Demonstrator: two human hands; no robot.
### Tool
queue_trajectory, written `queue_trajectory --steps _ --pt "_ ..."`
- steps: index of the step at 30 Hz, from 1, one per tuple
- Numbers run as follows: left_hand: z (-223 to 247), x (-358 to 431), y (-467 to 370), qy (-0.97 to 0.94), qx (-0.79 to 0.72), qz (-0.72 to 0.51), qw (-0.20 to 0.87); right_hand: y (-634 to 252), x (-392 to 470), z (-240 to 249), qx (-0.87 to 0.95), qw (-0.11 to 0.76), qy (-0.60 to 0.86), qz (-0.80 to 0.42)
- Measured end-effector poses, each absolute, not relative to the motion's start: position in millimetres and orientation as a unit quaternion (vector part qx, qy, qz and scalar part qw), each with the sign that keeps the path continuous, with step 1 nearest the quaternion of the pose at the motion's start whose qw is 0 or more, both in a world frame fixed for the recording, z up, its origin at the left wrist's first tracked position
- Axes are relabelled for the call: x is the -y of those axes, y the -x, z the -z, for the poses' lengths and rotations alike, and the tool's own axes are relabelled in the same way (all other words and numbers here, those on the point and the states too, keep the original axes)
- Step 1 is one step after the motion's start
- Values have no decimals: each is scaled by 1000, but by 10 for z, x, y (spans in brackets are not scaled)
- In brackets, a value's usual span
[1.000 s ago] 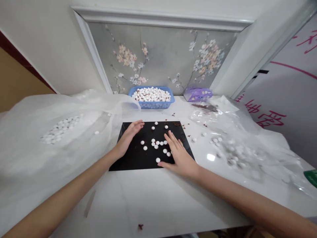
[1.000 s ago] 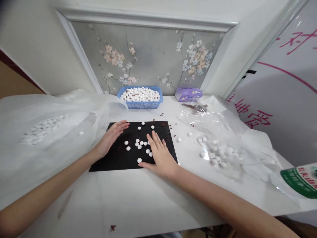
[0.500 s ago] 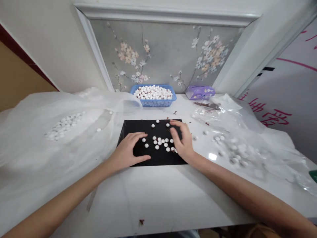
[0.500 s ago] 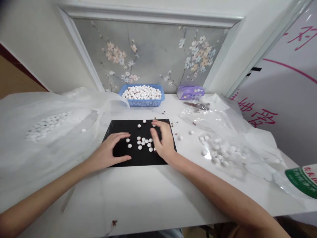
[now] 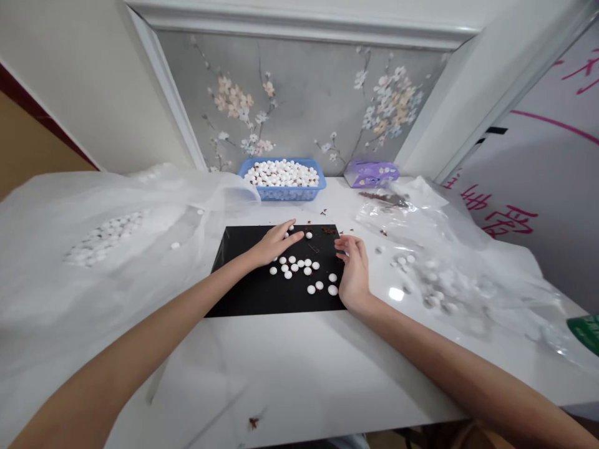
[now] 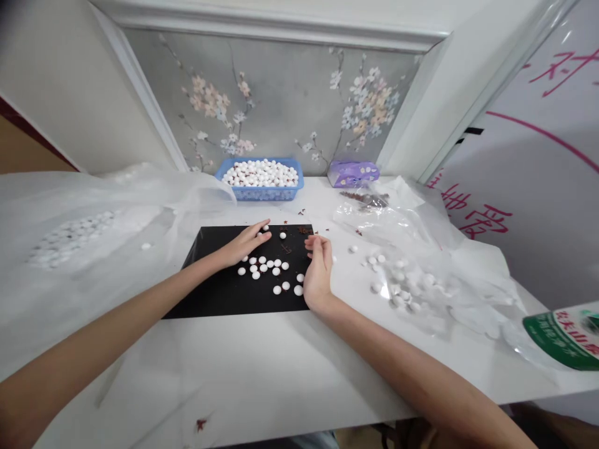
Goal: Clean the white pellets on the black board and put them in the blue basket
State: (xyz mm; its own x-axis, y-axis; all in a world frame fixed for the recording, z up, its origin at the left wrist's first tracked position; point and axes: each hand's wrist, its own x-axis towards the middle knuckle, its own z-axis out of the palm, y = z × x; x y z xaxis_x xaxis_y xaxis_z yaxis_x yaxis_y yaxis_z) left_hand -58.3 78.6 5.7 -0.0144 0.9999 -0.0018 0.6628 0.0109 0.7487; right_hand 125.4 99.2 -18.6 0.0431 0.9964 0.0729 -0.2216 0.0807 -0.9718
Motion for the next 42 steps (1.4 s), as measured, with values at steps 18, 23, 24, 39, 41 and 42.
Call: queue_trajectory --steps 18,23,24,39,41,42 --pt "-40 -992 525 -765 -542 -287 196 -1279 -1014 179 454 572 408 -548" --pt "-97 -628 558 -749 -548 -292 232 -1316 -915 128 481 591 387 -520" --pt "-114 -544 531 -737 -556 -293 250 -1314 -902 126 481 589 384 -525" --pt "-67 -481 -154 -834 -507 -178 124 -1321 -1063 204 430 612 410 -523" --pt "-71 -477 -141 -841 -504 -166 104 -1321 -1087 194 430 607 426 -514" --pt "-75 -470 -128 -845 -503 -158 89 -1319 -1089 184 433 604 430 -512"
